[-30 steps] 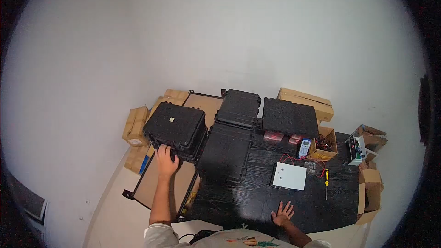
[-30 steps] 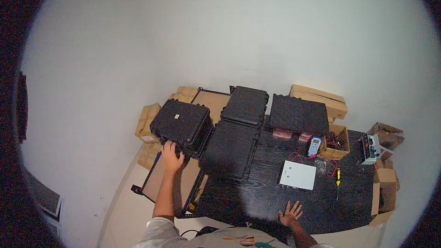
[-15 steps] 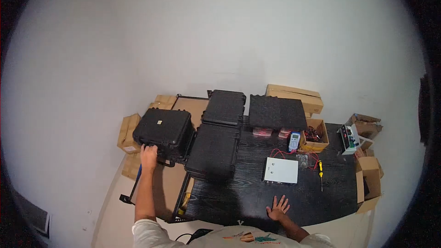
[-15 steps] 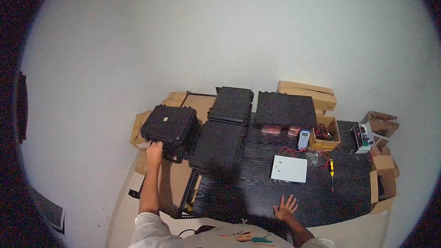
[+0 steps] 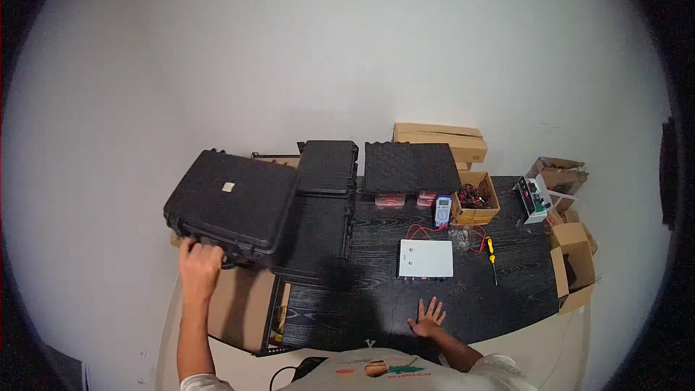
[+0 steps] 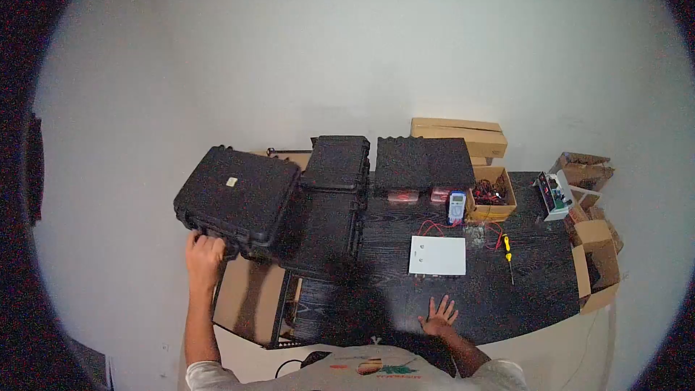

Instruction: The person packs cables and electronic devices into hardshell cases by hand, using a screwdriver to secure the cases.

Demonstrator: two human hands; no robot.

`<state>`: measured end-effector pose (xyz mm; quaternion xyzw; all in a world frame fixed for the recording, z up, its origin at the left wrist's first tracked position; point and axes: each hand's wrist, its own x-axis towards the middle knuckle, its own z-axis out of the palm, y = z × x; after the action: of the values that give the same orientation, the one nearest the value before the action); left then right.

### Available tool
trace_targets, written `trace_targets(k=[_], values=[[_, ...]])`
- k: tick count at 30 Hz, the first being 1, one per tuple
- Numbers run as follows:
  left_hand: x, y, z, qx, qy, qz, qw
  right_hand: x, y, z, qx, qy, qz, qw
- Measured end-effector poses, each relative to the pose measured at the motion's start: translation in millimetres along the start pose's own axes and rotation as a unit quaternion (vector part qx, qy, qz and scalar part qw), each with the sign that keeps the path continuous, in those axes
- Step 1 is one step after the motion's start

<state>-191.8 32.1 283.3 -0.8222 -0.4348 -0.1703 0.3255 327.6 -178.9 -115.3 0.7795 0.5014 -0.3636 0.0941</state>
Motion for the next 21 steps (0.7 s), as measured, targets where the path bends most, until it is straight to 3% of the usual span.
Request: trace_targets(k=[2,4,5,7,9,10,14,15,17,21], values=[[17,30,-18,-0.056,0.059,0.031,0.996,11,-2,-11,0.014,-0.030,-0.025,0.999],[21,57,-21,-0.089,0.033,0.074,0.993,37,0,-30,0.098,-0.069,-0.103,0.988],[24,72,-22,-0.132,0.021,0.086,0.987,30,-3,-40,0.235,-0.060,-0.129,0.961],[34,105,-27,-0.160,0.027,0.126,0.979,-41,-52,-110,0.499,-0.072,-0.188,0.843],[28,136,-9,-0.135,0.028,0.192,0.972,-104,-86,-154,0.629,-0.057,-0.253,0.733],[27,148,-8,-0.190,0.024,0.212,0.958,-118,-91,-162,0.686,-0.048,-0.283,0.668],[18,201,21,-0.237,-0.018,0.309,0.921,-132,-76,-160,0.762,-0.063,-0.261,0.589],[21,210,11,-0.282,-0.023,0.322,0.904,-153,-87,-172,0.786,-0.016,-0.204,0.584],[20,232,12,-0.352,-0.031,0.340,0.872,-148,-70,-167,0.809,-0.022,-0.166,0.564],[-6,276,37,-0.441,-0.074,0.357,0.820,-134,-47,-155,0.809,0.007,-0.066,0.584]])
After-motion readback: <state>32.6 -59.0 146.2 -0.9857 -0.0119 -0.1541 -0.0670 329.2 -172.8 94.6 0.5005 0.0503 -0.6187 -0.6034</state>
